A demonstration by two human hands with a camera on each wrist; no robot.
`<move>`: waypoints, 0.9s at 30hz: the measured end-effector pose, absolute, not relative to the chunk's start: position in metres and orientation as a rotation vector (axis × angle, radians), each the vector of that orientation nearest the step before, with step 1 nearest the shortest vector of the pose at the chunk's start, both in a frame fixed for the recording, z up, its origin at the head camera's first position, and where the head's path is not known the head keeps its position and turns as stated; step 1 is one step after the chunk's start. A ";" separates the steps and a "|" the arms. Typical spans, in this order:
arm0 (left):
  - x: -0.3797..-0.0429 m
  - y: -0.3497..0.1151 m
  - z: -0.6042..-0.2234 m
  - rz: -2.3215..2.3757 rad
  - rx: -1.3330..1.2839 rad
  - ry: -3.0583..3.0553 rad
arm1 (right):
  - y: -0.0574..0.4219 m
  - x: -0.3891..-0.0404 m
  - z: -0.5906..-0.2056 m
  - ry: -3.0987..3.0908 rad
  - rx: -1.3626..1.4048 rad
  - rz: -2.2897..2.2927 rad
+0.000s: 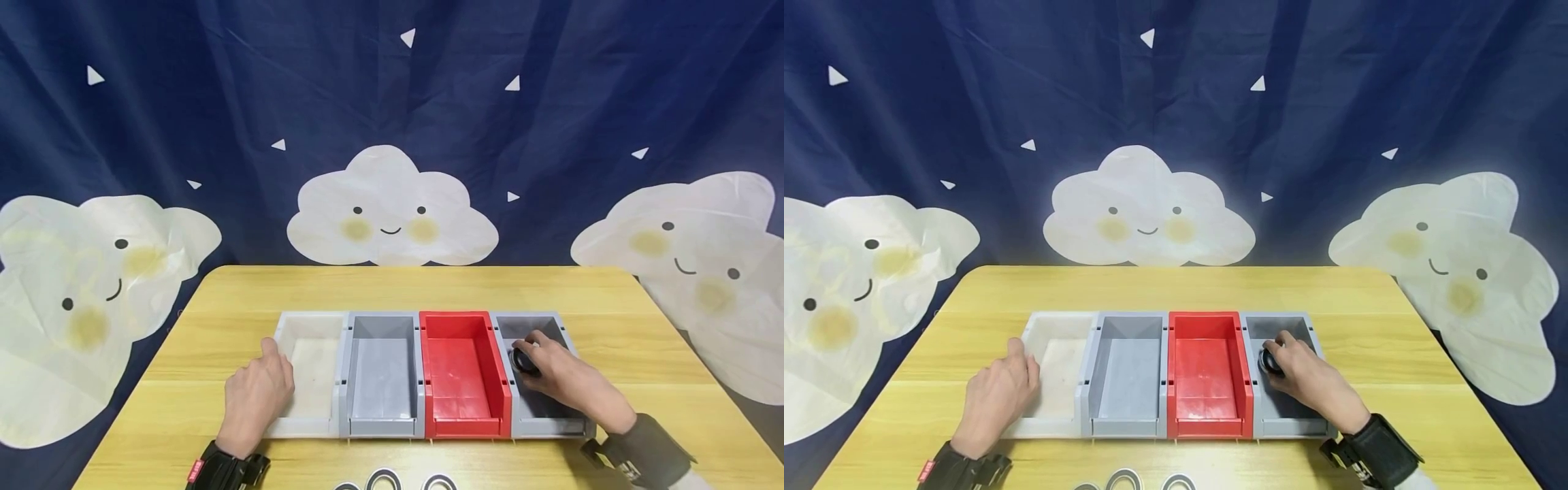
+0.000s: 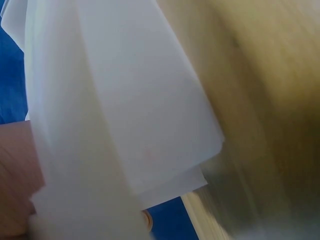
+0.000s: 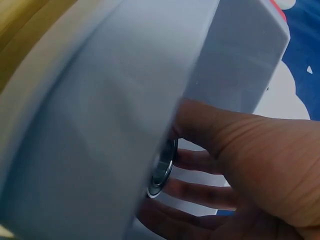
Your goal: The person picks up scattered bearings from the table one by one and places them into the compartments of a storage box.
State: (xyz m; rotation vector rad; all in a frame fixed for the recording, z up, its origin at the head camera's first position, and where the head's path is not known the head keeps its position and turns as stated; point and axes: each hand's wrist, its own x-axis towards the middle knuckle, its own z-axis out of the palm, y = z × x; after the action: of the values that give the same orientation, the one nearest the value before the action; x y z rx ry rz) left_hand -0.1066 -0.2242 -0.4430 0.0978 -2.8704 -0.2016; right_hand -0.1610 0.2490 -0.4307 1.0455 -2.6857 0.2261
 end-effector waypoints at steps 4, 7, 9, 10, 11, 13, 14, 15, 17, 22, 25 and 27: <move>-0.107 -0.224 -0.443 -0.205 0.096 -2.871 | 0.249 -0.162 -0.434 -2.626 1.088 0.264; -0.107 -0.224 -0.443 -0.201 0.088 -2.861 | 0.247 -0.163 -0.434 -2.715 1.058 0.259; -0.107 -0.224 -0.443 -0.199 0.084 -2.855 | 0.246 -0.163 -0.432 -2.821 1.005 0.236; -0.107 -0.224 -0.443 -0.200 0.083 -2.853 | 0.245 -0.163 -0.430 -2.871 0.979 0.221; -0.107 -0.224 -0.443 -0.201 0.084 -2.854 | 0.244 -0.163 -0.429 -2.916 0.955 0.208; -0.107 -0.224 -0.444 -0.204 0.087 -2.857 | 0.242 -0.162 -0.426 -2.991 0.914 0.185; -0.106 -0.224 -0.444 -0.208 0.089 -2.862 | 0.241 -0.161 -0.424 -3.023 0.892 0.178; -0.106 -0.224 -0.444 -0.211 0.092 -2.868 | 0.240 -0.160 -0.423 -3.048 0.876 0.174; -0.106 -0.224 -0.444 -0.211 0.091 -2.875 | 0.239 -0.157 -0.421 -3.080 0.842 0.163; -0.107 -0.225 -0.443 -0.195 0.082 -2.883 | 0.237 -0.146 -0.419 -2.947 0.865 0.173; -0.107 -0.225 -0.442 -0.197 0.091 -2.898 | 0.238 -0.137 -0.415 -2.827 0.894 0.195; -0.107 -0.225 -0.442 -0.203 0.095 -2.908 | 0.238 -0.132 -0.410 -2.824 0.860 0.207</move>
State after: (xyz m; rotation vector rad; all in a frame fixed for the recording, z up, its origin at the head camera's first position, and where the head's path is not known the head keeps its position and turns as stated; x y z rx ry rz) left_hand -0.1066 -0.2250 -0.4421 0.0955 -2.9081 -0.2026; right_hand -0.1323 0.2381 -0.4101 0.8604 -2.8242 0.2068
